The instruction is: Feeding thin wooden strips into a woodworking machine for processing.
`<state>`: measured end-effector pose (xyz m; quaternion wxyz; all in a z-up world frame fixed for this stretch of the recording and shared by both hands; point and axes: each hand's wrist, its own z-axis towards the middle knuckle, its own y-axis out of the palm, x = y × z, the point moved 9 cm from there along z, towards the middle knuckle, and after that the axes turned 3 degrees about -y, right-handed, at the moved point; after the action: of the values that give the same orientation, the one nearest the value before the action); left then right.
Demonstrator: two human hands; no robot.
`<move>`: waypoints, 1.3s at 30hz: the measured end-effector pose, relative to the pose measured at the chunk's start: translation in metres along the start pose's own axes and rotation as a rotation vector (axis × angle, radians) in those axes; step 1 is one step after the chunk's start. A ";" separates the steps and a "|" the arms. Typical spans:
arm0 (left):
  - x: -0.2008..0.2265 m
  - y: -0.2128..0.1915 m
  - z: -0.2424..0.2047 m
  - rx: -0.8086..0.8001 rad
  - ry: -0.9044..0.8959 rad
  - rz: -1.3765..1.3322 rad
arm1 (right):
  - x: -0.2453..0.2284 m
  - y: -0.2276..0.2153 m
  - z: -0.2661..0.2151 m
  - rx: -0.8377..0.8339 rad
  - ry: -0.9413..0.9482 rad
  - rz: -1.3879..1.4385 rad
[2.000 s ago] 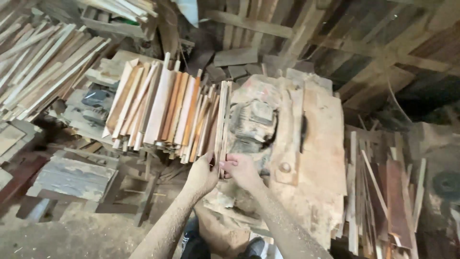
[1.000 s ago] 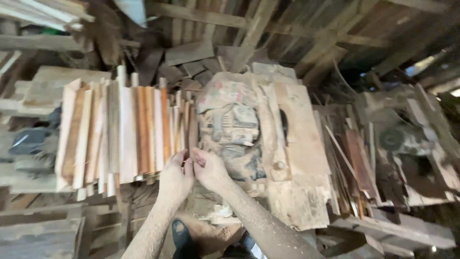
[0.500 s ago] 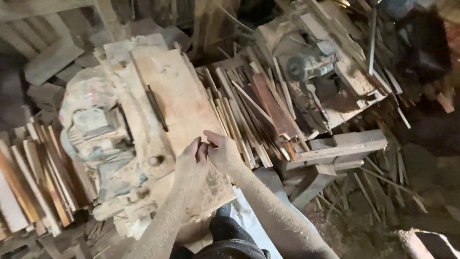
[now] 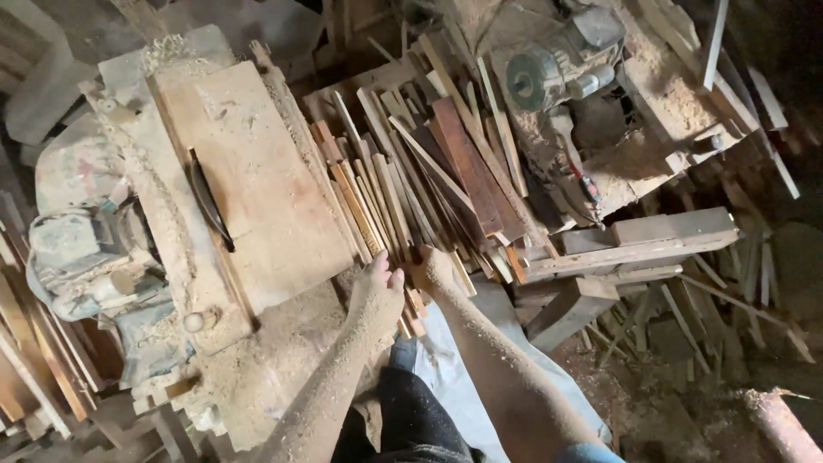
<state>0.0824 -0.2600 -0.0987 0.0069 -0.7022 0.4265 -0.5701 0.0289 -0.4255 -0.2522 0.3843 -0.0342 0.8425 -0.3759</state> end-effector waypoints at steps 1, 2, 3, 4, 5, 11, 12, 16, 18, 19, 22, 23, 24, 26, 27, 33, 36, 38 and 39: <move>-0.005 0.001 0.003 0.013 -0.016 0.008 | -0.004 -0.002 -0.003 -0.032 -0.003 0.049; -0.009 0.003 0.005 0.024 -0.031 0.012 | -0.008 -0.006 -0.007 -0.061 -0.003 0.094; -0.006 0.001 0.007 0.022 -0.033 0.013 | -0.002 -0.004 0.003 -0.063 -0.001 0.095; -0.005 -0.001 0.008 0.015 -0.058 -0.008 | 0.006 -0.003 0.012 -0.047 0.026 0.115; -0.005 -0.004 0.008 0.007 -0.082 -0.029 | 0.014 -0.002 0.020 -0.032 0.053 0.135; -0.012 -0.016 0.016 -0.021 -0.136 -0.189 | -0.067 -0.118 -0.027 0.226 -0.049 -0.065; 0.000 -0.020 0.010 -0.028 -0.132 -0.188 | -0.051 -0.103 -0.019 0.232 -0.044 -0.065; 0.012 -0.029 -0.003 0.017 -0.205 -0.424 | 0.007 -0.009 -0.004 0.064 -0.031 -0.164; 0.014 -0.030 -0.004 0.028 -0.212 -0.469 | 0.015 0.019 -0.018 -0.052 0.094 -0.112; 0.019 -0.031 -0.005 0.014 -0.204 -0.502 | 0.003 0.016 -0.030 -0.068 0.138 -0.139; 0.028 -0.034 -0.009 0.012 -0.199 -0.560 | -0.011 0.009 -0.044 -0.075 0.150 -0.158; 0.030 -0.035 -0.011 0.018 -0.204 -0.582 | -0.011 0.007 -0.046 -0.064 0.125 -0.148; 0.029 -0.035 -0.011 0.019 -0.200 -0.582 | 0.013 0.028 -0.039 -0.062 0.123 -0.146; 0.027 -0.034 -0.013 0.012 -0.210 -0.591 | 0.041 0.057 -0.024 0.110 -0.073 -0.286; 0.026 -0.033 -0.012 0.018 -0.210 -0.590 | 0.026 0.050 -0.033 0.108 -0.078 -0.285; 0.032 -0.037 -0.012 0.049 -0.212 -0.582 | -0.005 0.026 -0.044 0.067 -0.074 0.009; 0.033 -0.037 -0.013 0.047 -0.237 -0.551 | 0.027 0.054 -0.017 -0.101 -0.058 -0.070; 0.032 -0.038 -0.011 0.066 -0.236 -0.535 | 0.033 0.053 -0.006 -0.109 -0.113 0.019; 0.037 -0.042 -0.010 0.068 -0.229 -0.536 | 0.023 0.038 -0.008 -0.105 -0.120 0.018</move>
<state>0.0991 -0.2506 -0.0453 -0.0723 -0.8490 0.2026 -0.4826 0.0158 -0.4019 -0.2883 0.4350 -0.0689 0.8368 -0.3252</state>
